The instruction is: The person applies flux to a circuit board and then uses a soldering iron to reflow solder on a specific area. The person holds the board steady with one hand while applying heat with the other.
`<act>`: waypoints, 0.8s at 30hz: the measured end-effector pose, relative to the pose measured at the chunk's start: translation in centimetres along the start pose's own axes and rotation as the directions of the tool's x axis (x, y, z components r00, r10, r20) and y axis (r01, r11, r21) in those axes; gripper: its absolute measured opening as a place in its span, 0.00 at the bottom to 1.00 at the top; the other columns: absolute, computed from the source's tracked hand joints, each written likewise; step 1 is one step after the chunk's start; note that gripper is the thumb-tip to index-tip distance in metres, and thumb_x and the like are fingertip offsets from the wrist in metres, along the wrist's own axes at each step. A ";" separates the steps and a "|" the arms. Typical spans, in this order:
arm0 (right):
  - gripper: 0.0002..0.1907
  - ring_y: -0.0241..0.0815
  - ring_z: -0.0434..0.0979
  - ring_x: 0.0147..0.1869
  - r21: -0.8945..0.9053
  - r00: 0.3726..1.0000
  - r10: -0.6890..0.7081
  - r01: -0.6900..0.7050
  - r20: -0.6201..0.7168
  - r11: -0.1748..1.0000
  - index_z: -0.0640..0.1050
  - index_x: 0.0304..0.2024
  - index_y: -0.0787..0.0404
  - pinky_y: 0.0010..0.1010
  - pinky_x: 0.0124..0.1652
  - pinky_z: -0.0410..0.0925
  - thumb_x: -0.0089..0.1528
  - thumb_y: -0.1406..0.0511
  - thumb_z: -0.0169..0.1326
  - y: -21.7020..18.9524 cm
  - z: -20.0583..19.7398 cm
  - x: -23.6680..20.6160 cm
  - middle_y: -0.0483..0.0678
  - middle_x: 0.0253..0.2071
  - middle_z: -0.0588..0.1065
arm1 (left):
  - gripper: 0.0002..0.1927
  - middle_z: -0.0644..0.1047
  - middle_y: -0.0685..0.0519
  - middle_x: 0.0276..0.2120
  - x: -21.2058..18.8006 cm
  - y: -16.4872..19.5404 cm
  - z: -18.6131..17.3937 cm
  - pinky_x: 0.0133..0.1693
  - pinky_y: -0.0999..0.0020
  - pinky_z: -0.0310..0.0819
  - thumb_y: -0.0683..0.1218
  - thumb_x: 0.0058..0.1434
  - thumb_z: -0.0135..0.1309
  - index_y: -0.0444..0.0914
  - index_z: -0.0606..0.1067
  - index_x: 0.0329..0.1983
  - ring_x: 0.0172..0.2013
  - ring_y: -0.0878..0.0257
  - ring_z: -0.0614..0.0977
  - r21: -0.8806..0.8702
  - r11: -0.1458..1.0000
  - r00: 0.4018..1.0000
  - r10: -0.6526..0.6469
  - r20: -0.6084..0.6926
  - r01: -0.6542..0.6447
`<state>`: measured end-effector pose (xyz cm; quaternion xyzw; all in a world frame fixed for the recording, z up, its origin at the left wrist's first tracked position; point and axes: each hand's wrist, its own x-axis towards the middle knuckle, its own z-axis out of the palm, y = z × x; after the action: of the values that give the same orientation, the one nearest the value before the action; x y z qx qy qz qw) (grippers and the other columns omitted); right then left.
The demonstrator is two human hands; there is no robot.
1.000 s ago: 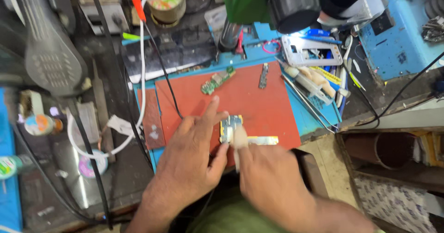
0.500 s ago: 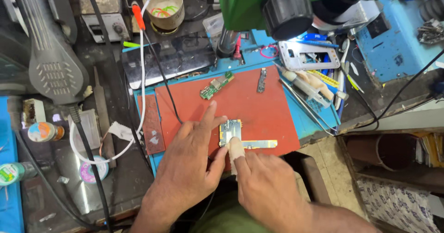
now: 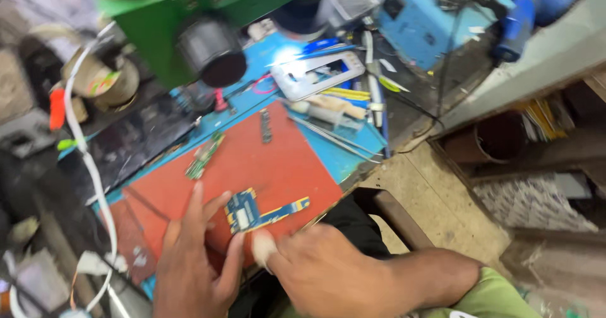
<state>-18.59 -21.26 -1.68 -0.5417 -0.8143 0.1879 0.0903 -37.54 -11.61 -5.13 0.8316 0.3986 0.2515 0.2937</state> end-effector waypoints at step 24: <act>0.22 0.33 0.74 0.30 0.361 0.342 0.396 -0.163 -0.852 0.918 0.72 0.53 0.66 0.29 0.32 0.69 0.68 0.58 0.64 27.3 -10.5 4.1 0.44 0.31 0.77 | 0.56 0.80 0.51 0.53 -0.5 -2.6 2.7 0.32 0.64 0.71 0.45 0.41 0.68 0.33 0.54 0.73 0.34 0.59 0.77 0.123 0.992 0.999 0.016 -0.033 -0.012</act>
<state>6.60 -6.01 -3.32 -0.6731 -0.4988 -0.0418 0.5444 -37.42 -11.42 -8.92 0.8465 0.4125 0.2426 0.2334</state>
